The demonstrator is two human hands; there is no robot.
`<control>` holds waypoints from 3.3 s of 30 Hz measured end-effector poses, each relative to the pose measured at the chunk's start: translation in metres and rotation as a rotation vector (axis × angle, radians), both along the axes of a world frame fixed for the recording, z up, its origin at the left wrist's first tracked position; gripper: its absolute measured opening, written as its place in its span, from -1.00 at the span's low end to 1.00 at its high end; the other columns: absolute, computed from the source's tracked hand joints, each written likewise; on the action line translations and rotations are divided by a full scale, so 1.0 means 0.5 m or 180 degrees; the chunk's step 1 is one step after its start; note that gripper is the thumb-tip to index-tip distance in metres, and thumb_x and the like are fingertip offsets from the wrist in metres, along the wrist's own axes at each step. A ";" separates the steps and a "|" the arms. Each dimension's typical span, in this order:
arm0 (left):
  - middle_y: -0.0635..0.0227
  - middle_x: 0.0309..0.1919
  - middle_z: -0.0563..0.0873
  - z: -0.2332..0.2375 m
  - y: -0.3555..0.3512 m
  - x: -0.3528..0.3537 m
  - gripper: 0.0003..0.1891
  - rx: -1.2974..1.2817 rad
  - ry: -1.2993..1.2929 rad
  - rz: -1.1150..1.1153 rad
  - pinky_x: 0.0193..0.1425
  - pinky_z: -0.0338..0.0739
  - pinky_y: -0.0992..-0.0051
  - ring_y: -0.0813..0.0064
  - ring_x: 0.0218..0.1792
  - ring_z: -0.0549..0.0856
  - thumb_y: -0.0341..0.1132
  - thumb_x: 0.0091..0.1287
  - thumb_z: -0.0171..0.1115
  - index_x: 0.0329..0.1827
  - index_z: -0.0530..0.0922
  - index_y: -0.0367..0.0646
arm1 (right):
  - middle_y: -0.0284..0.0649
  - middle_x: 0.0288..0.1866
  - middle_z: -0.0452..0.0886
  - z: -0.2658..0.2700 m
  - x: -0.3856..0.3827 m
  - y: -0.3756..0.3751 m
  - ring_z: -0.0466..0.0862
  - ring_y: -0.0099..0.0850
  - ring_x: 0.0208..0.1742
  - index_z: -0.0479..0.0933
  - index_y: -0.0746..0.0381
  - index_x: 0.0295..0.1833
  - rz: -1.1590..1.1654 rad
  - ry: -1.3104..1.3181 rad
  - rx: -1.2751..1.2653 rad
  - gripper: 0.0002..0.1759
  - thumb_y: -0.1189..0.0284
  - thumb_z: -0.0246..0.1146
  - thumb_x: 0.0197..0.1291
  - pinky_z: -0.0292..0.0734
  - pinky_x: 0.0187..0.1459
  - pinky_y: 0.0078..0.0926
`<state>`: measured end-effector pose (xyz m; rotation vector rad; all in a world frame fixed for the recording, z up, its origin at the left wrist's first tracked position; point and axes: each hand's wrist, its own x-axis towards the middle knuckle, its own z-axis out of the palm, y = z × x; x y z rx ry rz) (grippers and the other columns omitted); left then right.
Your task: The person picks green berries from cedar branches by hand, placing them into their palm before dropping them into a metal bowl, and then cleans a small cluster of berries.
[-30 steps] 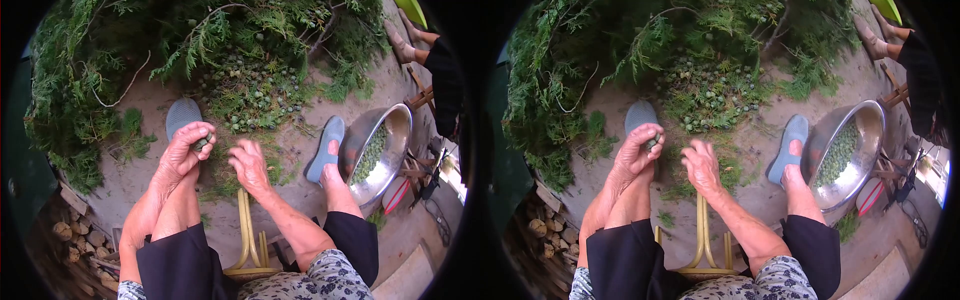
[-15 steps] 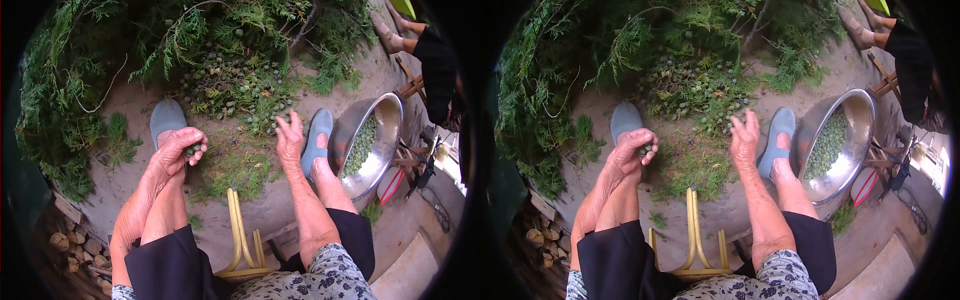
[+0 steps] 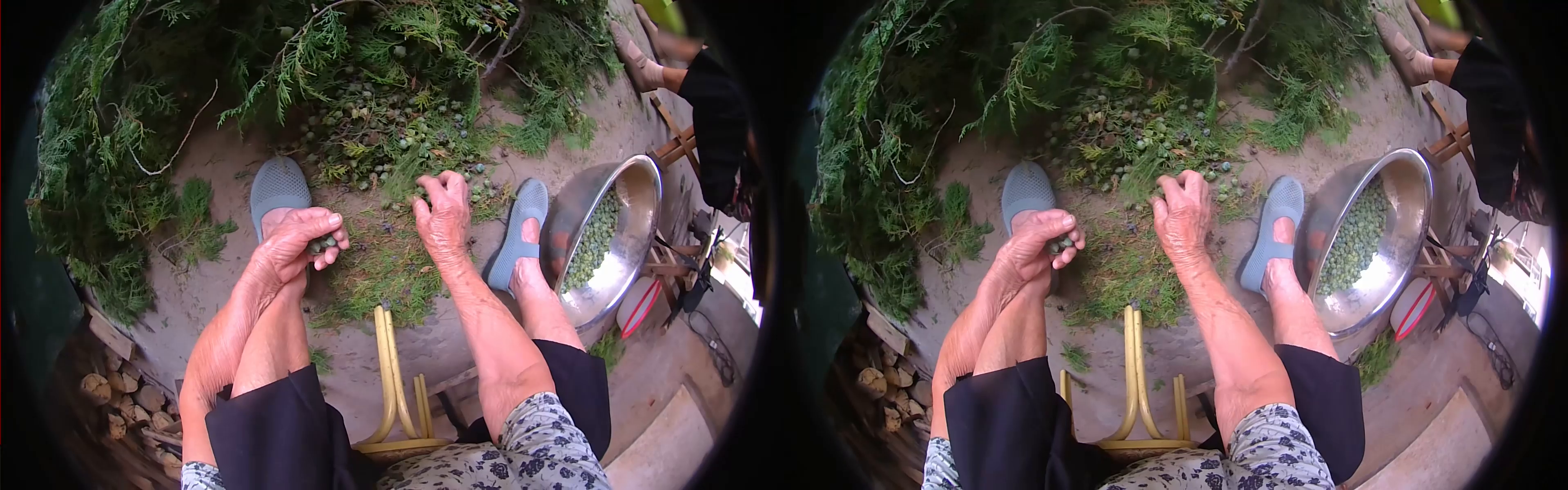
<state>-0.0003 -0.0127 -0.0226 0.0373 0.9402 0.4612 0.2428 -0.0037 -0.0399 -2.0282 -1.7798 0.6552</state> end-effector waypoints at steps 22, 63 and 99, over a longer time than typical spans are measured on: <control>0.36 -0.41 0.64 0.384 0.143 0.057 -0.83 0.1293 0.0576 -0.0013 -0.53 0.39 0.70 0.60 -0.50 0.57 -0.25 0.32 0.23 -0.18 0.58 -0.17 | -0.53 -0.39 0.48 0.411 -0.017 0.097 0.42 -0.67 -0.41 0.50 0.09 -0.25 -0.1239 0.4554 -0.0324 -0.89 0.34 0.28 0.25 0.32 -0.33 -0.65; 0.55 -0.48 0.57 0.729 0.072 0.352 -0.87 0.2436 0.0334 0.0826 -0.67 0.18 0.77 0.82 -0.65 0.38 -0.30 0.30 0.28 -0.25 0.54 -0.15 | -0.22 -0.50 0.58 0.774 0.077 0.036 0.55 -0.51 -0.50 0.54 0.33 -0.23 -0.0632 0.2178 0.1661 -0.87 0.47 0.18 0.28 0.45 -0.44 -0.49; 0.29 -0.36 0.65 0.698 0.126 0.386 -0.78 0.1242 -0.0735 0.1122 -0.51 0.50 0.58 0.52 -0.44 0.63 -0.29 0.29 0.25 -0.14 0.56 -0.26 | -0.36 -0.45 0.52 0.762 0.146 0.100 0.50 -0.57 -0.54 0.44 0.19 -0.25 -0.1695 0.5384 0.0712 -0.84 0.33 0.20 0.31 0.38 -0.59 -0.63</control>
